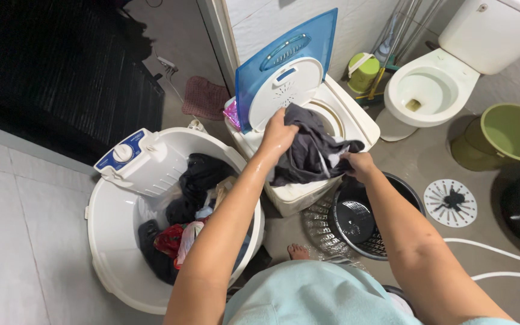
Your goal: The person transfers wet clothes from a white wash basin to a small top-loading washing machine. They pick up items one by one, wring out excess water, and place them into the machine's drum.
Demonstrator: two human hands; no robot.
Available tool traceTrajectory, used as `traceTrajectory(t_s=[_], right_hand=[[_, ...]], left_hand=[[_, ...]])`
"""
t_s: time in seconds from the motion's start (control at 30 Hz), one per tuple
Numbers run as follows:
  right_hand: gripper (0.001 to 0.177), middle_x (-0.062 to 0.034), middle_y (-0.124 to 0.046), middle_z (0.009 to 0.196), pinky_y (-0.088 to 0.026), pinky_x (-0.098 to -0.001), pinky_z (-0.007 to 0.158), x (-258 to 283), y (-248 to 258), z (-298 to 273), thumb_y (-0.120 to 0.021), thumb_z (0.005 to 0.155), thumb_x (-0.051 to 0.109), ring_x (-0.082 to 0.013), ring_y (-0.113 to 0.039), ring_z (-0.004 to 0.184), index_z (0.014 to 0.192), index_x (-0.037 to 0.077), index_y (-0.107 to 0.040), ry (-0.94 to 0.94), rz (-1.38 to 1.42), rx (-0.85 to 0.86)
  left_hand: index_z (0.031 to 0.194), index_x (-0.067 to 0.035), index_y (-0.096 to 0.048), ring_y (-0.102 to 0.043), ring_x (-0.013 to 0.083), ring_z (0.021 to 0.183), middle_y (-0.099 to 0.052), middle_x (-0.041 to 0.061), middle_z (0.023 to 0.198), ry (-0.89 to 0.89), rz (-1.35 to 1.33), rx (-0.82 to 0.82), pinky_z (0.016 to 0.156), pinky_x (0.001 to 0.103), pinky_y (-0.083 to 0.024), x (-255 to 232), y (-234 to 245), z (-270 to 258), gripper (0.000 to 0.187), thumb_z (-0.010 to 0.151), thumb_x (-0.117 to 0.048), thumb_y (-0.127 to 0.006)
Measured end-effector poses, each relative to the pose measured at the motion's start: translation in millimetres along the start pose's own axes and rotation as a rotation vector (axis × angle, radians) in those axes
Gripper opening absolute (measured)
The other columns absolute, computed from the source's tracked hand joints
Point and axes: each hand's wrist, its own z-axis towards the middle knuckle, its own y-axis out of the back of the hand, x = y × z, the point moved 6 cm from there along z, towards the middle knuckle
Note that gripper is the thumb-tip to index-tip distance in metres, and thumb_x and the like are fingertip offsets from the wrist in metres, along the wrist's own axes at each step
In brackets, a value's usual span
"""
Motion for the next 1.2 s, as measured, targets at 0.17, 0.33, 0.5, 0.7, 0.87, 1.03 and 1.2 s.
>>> traceTrajectory(t_s=[0.17,0.33,0.5,0.7,0.87,1.03,1.2], right_hand=[[0.023,-0.0092,-0.070,0.087,-0.057,-0.0422,0.068,43.6,-3.4,-1.5,-0.069,0.089,0.022,-0.0217,-0.069,0.077,0.094,-0.001,-0.072,0.136,0.037,-0.041],[0.022,-0.0049,-0.063,0.075,-0.043,-0.0320,0.052,149.2,-28.3,-32.2,-0.064,0.095,0.019,-0.0140,-0.057,0.061,0.089,-0.002,-0.069,0.514,0.215,0.061],[0.016,-0.0027,-0.067,0.080,-0.048,-0.0270,0.061,214.5,-47.0,-81.0,-0.063,0.095,0.015,-0.0119,-0.061,0.068,0.091,0.002,-0.070,0.578,0.365,0.182],[0.021,-0.0055,-0.072,0.085,-0.050,-0.0285,0.066,232.2,-36.1,-96.2,-0.066,0.097,0.025,-0.0130,-0.062,0.073,0.093,0.005,-0.072,0.633,-0.283,0.098],[0.028,-0.0107,-0.070,0.070,-0.052,-0.0329,0.059,260.2,15.4,-77.5,-0.068,0.093,0.025,-0.0151,-0.065,0.061,0.088,-0.001,-0.077,0.824,-0.284,-0.274],[0.024,-0.0070,-0.067,0.083,-0.049,-0.0318,0.058,273.1,74.8,-66.9,-0.075,0.090,0.013,-0.0154,-0.064,0.068,0.107,-0.002,-0.065,0.746,0.028,-0.115],[0.034,-0.0026,-0.074,0.102,-0.057,-0.0262,0.077,290.8,105.3,-84.8,-0.065,0.086,-0.004,-0.0116,-0.071,0.084,0.118,0.008,-0.072,0.635,0.159,0.229]], left_hand=[[0.130,0.003,-0.060,-0.069,0.0327,0.116,-0.072,0.022,0.120,-0.060,0.009,-0.052,0.100,0.036,-0.050,-5.8,11.5,9.5,0.050,0.081,-0.008,-0.066],[0.134,0.003,-0.055,-0.065,0.0342,0.119,-0.068,0.023,0.125,-0.104,0.088,-0.122,0.101,0.037,-0.049,-37.9,33.6,27.7,0.057,0.079,-0.009,-0.068],[0.136,0.006,-0.052,-0.064,0.0356,0.120,-0.065,0.026,0.127,-0.312,0.149,-0.185,0.101,0.037,-0.049,-81.5,51.6,36.1,0.063,0.078,-0.009,-0.072],[0.129,0.001,-0.060,-0.073,0.0304,0.110,-0.074,0.019,0.115,-0.240,0.074,-0.102,0.095,0.036,-0.055,-77.4,51.4,41.4,0.052,0.079,-0.008,-0.071],[0.116,0.001,-0.066,-0.070,0.0331,0.105,-0.073,0.021,0.113,-0.306,0.269,-0.093,0.090,0.037,-0.053,-58.3,46.7,39.1,0.051,0.069,-0.004,-0.085],[0.098,0.001,-0.072,-0.072,0.0281,0.090,-0.076,0.018,0.098,-0.355,0.363,-0.115,0.080,0.035,-0.055,-44.0,65.1,39.9,0.047,0.057,-0.005,-0.094],[0.091,-0.002,-0.080,-0.073,0.0165,0.070,-0.078,0.012,0.079,-0.283,0.311,-0.040,0.071,0.031,-0.057,-66.1,99.6,42.1,0.032,0.063,-0.010,-0.092]])
